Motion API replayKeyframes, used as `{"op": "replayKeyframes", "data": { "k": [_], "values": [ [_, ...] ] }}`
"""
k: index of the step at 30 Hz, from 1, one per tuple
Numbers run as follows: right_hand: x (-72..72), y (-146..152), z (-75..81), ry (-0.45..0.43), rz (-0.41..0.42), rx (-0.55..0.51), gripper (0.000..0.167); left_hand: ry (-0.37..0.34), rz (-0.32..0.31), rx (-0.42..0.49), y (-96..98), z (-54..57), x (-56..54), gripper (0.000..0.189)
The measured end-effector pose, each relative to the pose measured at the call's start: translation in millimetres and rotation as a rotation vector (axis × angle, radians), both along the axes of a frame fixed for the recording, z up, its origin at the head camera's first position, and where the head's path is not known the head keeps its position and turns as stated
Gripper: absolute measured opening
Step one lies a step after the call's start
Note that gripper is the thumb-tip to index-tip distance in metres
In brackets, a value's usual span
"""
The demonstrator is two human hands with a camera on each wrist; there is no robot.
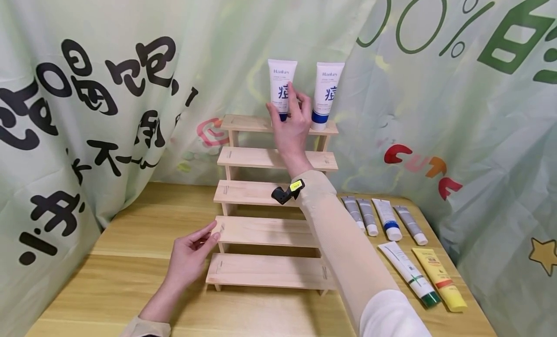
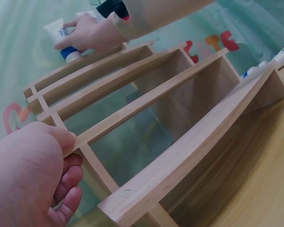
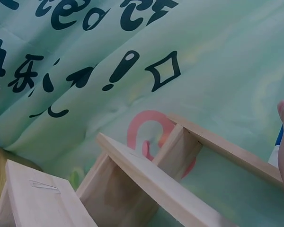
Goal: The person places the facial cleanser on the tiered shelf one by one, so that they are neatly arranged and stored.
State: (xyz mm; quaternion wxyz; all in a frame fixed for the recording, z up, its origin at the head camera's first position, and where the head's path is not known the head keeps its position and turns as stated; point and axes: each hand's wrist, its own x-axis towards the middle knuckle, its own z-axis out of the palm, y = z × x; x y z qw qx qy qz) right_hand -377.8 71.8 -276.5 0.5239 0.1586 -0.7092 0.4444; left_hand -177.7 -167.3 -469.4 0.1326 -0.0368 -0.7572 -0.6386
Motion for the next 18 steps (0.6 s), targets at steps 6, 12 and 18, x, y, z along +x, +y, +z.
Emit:
{"op": "replayKeyframes", "data": {
  "k": [6, 12, 18],
  "values": [
    [6.3, 6, 1.4, 0.022, -0.013, 0.002, 0.067, -0.015, -0.008, -0.021, -0.7, 0.4, -1.3, 0.034],
    [18.6, 16, 2.7, 0.055, 0.001, -0.006, 0.05, -0.019, -0.019, -0.026, -0.8, 3.4, -1.2, 0.034],
    [37.9, 27, 0.6, 0.068, 0.03, -0.022, 0.045, -0.007, -0.031, -0.014, -0.6, 3.7, -1.0, 0.035]
  ]
}}
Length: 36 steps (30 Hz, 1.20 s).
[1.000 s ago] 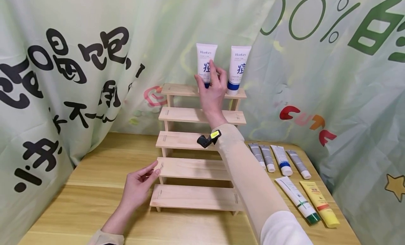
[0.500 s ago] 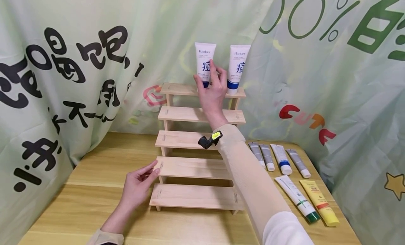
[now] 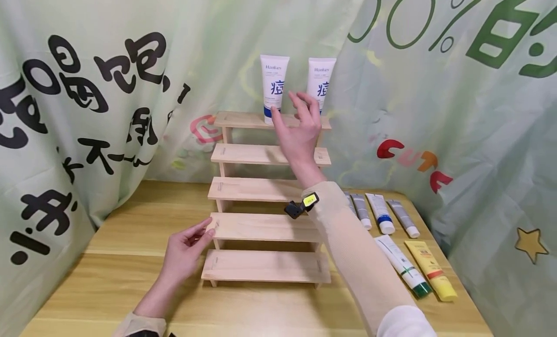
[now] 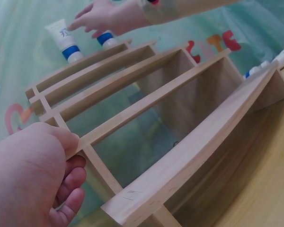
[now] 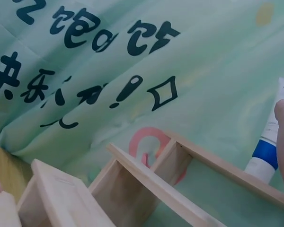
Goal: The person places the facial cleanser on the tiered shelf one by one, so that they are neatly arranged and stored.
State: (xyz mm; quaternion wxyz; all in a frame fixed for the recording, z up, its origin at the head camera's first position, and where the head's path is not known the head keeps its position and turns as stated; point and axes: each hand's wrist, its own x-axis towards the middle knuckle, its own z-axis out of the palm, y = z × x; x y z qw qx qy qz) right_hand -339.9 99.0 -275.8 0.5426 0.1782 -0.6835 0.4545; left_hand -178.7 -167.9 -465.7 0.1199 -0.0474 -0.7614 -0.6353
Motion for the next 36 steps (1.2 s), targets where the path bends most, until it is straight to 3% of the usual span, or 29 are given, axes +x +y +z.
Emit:
{"op": "replayKeyframes", "data": {
  "k": [12, 19, 31, 36],
  "values": [
    [51.4, 32, -18.1, -0.063, 0.123, 0.07, 0.053, -0.018, 0.011, -0.024, -5.7, -2.0, -1.6, 0.035],
    [87.5, 57, -27.5, -0.169, 0.208, 0.12, 0.054, 0.003, 0.009, -0.015, -4.3, 0.0, -1.2, 0.035],
    [134.2, 116, -47.5, -0.341, 0.271, 0.204, 0.065, -0.026, 0.012, -0.026, -0.1, 1.1, -0.8, 0.034],
    [151.4, 146, -58.3, -0.435, 0.253, 0.247, 0.065, -0.029, 0.012, -0.037, 1.1, 0.7, 0.0, 0.034]
  ]
}}
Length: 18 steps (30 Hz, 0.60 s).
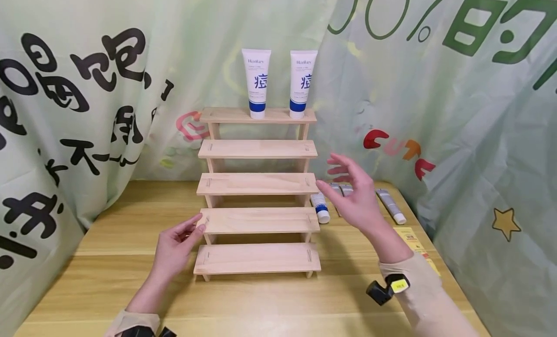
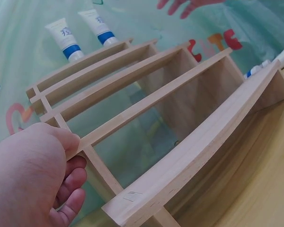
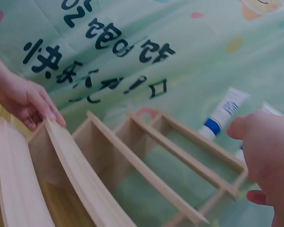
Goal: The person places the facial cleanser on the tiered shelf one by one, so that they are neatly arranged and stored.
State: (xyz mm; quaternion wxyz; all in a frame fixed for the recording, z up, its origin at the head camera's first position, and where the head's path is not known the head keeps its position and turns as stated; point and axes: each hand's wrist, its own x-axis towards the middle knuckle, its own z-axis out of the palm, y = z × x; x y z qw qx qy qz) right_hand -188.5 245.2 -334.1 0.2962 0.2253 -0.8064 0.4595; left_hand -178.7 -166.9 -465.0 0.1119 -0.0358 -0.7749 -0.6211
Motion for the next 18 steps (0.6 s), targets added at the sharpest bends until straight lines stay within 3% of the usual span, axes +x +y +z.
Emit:
{"op": "replayKeyframes", "data": {
  "k": [9, 18],
  "values": [
    [20.1, 48, -21.0, -0.137, -0.096, 0.104, 0.062, 0.011, 0.005, 0.003, -1.1, -2.9, -1.7, 0.035],
    [32.9, 94, -55.6, -0.255, -0.177, 0.191, 0.054, -0.004, 0.009, 0.007, 0.1, -2.0, -1.2, 0.036]
  ]
}}
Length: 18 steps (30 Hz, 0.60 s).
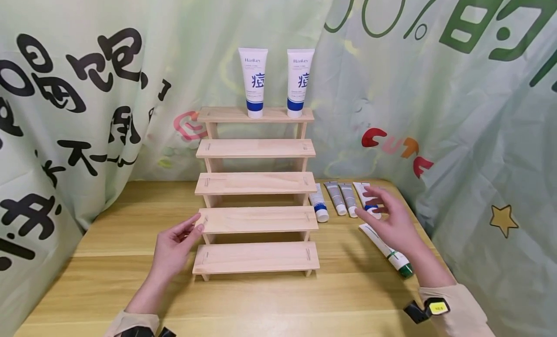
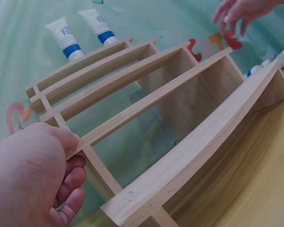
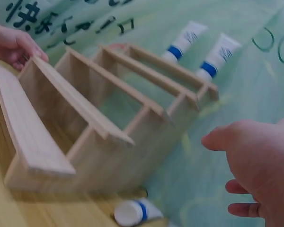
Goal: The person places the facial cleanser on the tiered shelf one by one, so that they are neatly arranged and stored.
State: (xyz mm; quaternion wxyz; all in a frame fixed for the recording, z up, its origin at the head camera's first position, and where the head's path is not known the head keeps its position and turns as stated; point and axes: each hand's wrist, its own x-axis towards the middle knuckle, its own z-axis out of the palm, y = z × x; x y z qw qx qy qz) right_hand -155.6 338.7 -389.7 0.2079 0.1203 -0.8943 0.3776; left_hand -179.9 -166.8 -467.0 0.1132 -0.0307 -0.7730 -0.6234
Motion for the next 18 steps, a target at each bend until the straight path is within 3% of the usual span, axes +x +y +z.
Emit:
{"op": "replayKeyframes", "data": {
  "k": [11, 18],
  "values": [
    [15.8, 43, -41.9, -0.156, -0.048, 0.124, 0.058, 0.009, 0.003, -0.004, 0.8, -1.3, -0.6, 0.036],
    [21.5, 61, -60.1, -0.264, -0.082, 0.196, 0.059, 0.009, 0.01, -0.008, 1.1, -1.2, -0.4, 0.036]
  ]
}}
